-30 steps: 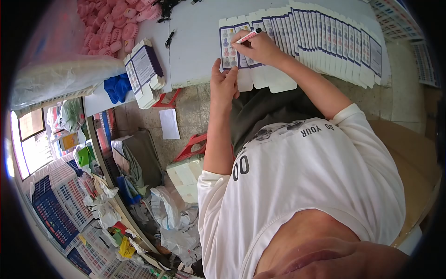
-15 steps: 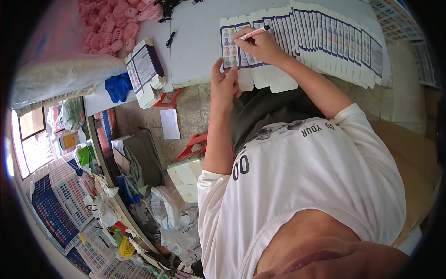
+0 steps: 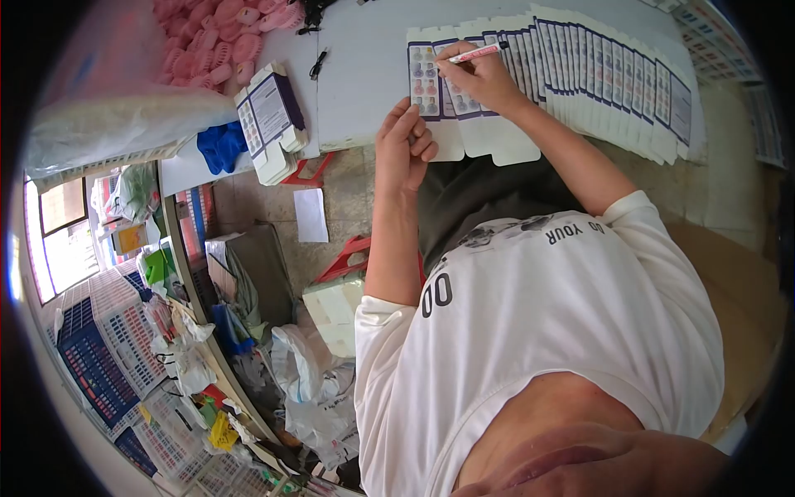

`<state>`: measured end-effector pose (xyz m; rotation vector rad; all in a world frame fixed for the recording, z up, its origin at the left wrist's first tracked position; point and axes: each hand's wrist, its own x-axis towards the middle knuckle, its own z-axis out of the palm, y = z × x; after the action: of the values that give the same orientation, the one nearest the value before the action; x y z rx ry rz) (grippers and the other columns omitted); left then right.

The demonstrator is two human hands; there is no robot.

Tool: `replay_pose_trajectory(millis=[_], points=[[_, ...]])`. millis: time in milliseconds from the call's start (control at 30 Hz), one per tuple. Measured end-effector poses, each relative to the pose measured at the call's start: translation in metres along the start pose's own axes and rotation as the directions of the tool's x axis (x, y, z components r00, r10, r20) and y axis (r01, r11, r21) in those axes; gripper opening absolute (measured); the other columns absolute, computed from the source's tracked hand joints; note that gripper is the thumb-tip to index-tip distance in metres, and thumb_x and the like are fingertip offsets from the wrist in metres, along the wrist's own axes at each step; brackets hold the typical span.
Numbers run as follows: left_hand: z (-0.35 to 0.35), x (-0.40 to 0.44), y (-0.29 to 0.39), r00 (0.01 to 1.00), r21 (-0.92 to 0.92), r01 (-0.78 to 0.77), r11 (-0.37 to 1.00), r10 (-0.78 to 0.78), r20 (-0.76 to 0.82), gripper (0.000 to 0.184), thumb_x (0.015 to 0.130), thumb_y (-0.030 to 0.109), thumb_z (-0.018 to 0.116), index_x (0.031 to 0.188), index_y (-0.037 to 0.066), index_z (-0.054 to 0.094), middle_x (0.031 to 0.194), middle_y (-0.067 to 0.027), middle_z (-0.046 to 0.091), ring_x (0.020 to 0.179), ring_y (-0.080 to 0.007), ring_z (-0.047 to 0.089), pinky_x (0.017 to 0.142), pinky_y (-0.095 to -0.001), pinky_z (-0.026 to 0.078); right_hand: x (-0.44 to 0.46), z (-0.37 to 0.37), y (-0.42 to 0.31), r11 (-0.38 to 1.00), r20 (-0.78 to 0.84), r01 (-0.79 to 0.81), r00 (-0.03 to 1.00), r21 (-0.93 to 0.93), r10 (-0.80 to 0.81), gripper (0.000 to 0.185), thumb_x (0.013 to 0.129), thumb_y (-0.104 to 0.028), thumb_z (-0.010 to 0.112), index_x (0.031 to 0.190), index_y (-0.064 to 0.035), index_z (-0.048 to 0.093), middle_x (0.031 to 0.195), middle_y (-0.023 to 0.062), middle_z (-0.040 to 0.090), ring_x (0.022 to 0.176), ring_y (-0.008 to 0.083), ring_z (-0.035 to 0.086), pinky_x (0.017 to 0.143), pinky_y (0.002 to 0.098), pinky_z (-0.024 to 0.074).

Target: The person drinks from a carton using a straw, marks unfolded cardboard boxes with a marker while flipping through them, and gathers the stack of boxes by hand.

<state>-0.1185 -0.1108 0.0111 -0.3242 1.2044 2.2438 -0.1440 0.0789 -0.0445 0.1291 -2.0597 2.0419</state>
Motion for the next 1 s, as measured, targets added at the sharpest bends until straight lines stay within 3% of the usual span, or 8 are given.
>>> replay_pose_trajectory(millis=[367,667,767,867,1000], points=[[0.014,0.005,-0.017,0.984,0.004,0.154,0.988,-0.154,0.09,0.028,0.099,0.012,0.053,0.125,0.003,0.048,0.068,0.003,0.04,0.046,-0.0049,0.032,0.042,-0.0215,0.028,0.001,-0.003,-0.017,1.0,-0.005,-0.01,1.0,-0.001,0.01,0.018,0.092,-0.017,0.065,0.102,-0.0016,0.065,0.073,-0.0019,0.06,0.061,0.0034,0.053,0.054,0.0216,0.0447],[0.017,0.005,-0.028,0.98,0.092,0.153,0.984,-0.163,0.112,0.035,0.097,0.013,0.057,0.128,0.004,0.043,0.067,0.0037,0.039,0.046,-0.0046,0.031,0.042,-0.022,0.028,0.0,-0.008,0.003,0.991,0.052,0.043,0.998,-0.125,-0.037,0.017,0.093,-0.017,0.064,0.103,-0.0027,0.064,0.077,-0.0026,0.059,0.065,0.003,0.051,0.057,0.0208,0.0425],[0.014,0.0,-0.022,0.992,0.171,0.095,0.981,-0.107,0.062,0.04,0.096,0.013,0.058,0.131,0.003,0.042,0.067,0.0031,0.04,0.047,-0.005,0.031,0.042,-0.0229,0.028,0.001,-0.009,-0.003,0.968,0.087,0.098,0.993,-0.232,-0.08,0.017,0.092,-0.017,0.065,0.102,-0.0026,0.065,0.076,-0.0029,0.059,0.064,0.003,0.049,0.058,0.0212,0.0415],[0.007,-0.002,-0.02,0.995,0.246,-0.05,0.968,0.069,-0.069,0.047,0.095,0.011,0.058,0.136,0.002,0.038,0.068,0.0019,0.042,0.048,-0.0054,0.032,0.043,-0.0236,0.029,-0.003,-0.005,-0.011,0.948,0.107,0.068,0.994,-0.31,-0.036,0.016,0.092,-0.017,0.065,0.101,-0.0042,0.066,0.077,-0.0025,0.06,0.065,0.0035,0.049,0.06,0.0218,0.0421],[-0.001,-0.002,-0.013,0.99,0.317,-0.039,0.948,0.079,-0.114,0.058,0.094,0.011,0.059,0.143,0.0,0.031,0.069,0.0007,0.044,0.048,-0.0057,0.035,0.042,-0.0243,0.03,-0.005,-0.003,-0.012,0.93,0.139,0.063,0.99,-0.362,-0.013,0.016,0.092,-0.019,0.065,0.102,-0.0071,0.066,0.08,-0.0006,0.062,0.068,0.0072,0.055,0.063,0.024,0.0452]])
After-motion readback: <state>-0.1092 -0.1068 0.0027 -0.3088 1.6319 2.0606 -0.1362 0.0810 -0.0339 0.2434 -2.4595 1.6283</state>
